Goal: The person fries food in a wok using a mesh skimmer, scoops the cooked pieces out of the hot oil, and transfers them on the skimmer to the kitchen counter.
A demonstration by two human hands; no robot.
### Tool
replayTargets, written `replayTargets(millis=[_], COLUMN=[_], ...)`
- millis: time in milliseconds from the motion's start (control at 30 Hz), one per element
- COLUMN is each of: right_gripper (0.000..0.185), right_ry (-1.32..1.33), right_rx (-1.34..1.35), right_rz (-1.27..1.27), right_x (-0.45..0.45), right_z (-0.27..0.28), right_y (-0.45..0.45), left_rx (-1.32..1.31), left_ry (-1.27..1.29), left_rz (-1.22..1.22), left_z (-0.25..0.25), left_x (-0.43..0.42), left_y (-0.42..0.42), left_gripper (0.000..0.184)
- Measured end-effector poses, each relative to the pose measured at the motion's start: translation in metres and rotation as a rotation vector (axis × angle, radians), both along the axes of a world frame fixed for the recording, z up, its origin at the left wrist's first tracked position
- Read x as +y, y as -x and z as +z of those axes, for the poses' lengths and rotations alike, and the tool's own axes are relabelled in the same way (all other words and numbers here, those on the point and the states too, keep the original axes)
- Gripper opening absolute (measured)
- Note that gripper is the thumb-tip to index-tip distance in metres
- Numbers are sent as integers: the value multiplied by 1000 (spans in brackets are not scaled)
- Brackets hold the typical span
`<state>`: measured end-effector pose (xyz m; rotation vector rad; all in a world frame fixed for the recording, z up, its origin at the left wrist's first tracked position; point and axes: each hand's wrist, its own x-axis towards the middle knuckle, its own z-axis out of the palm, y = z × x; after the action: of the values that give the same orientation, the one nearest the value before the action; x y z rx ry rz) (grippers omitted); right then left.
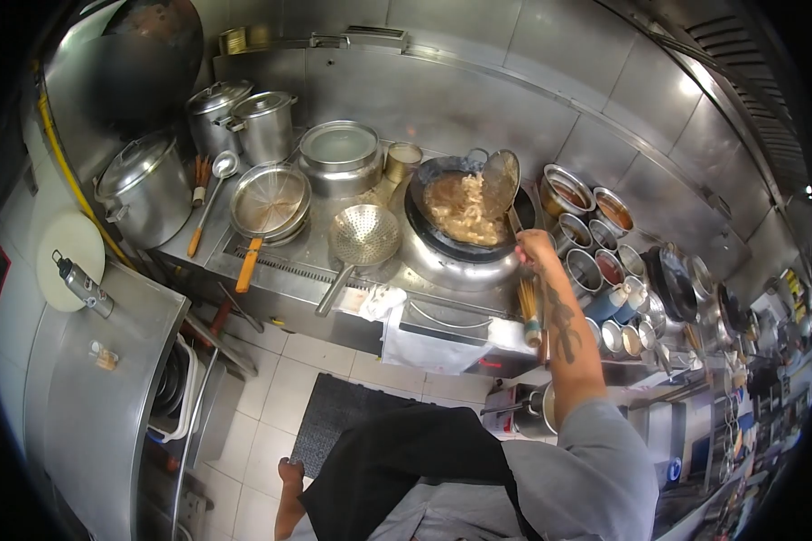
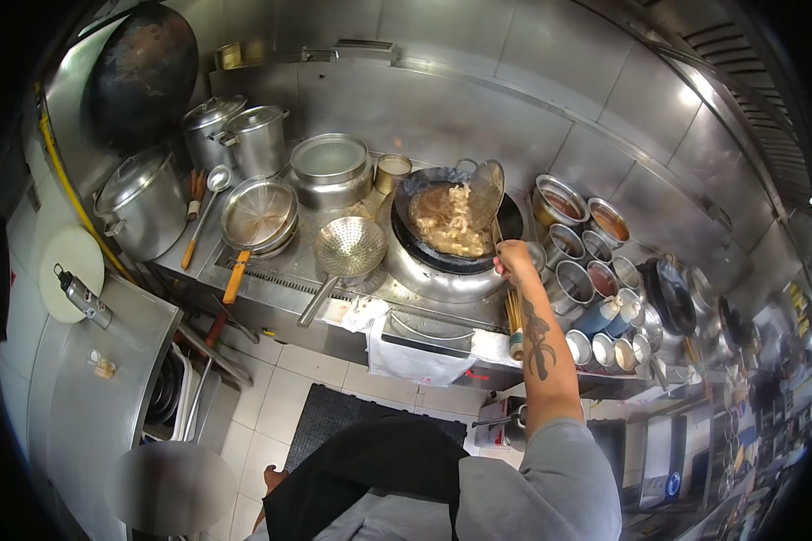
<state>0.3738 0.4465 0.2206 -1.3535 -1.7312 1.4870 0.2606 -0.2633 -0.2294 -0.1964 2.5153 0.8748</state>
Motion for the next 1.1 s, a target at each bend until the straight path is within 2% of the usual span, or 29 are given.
replayTargets(millis=[67, 367, 467, 667, 800, 833, 867, 900, 967, 1000, 1067, 1100], right_gripper=[16, 19, 21, 22, 20, 19, 19, 21, 22, 22, 21, 18], right_ry=[5, 49, 48, -63, -120, -111, -111, 21, 242, 245, 496, 535], right_rx=[41, 141, 118, -15, -71, -100, -101, -39, 58, 56, 209, 254], right_rz=[-16, 24, -71, -80, -53, -52, -50, -44, -42, -35, 51, 63], right_x=[1, 0, -4, 13, 17, 17, 18, 19, 12, 10, 10, 5], right_z=[-2, 11, 18, 17, 4, 0, -7, -17, -28, -34, -47, -48], right_y=[-8, -38, -54, -84, -89, -88, -87, -85, -79, -76, -72, -69], left_rx=[-28, 19, -7, -28, -42, -43, 13, 67, -33, -127, -70, -14], left_ry=[1, 19, -27, -60, -33, -32, -6, 20, -47, -115, -120, -125], left_rz=[-3, -75, -68, -70, -103, -104, -129, -151, -62, 18, 22, 21], left_z=[24, -3, 4, 26, 66, 56, 21, 3, 42, 69, 30, 5], left_x=[7, 19, 27, 34, 39, 37, 26, 19, 30, 38, 25, 16], left_y=[-2, 29, 33, 19, 5, 7, 12, 12, 5, 2, 5, 7], left_gripper=[52, 51, 50, 47, 45, 45, 45, 44, 44, 44, 45, 45])
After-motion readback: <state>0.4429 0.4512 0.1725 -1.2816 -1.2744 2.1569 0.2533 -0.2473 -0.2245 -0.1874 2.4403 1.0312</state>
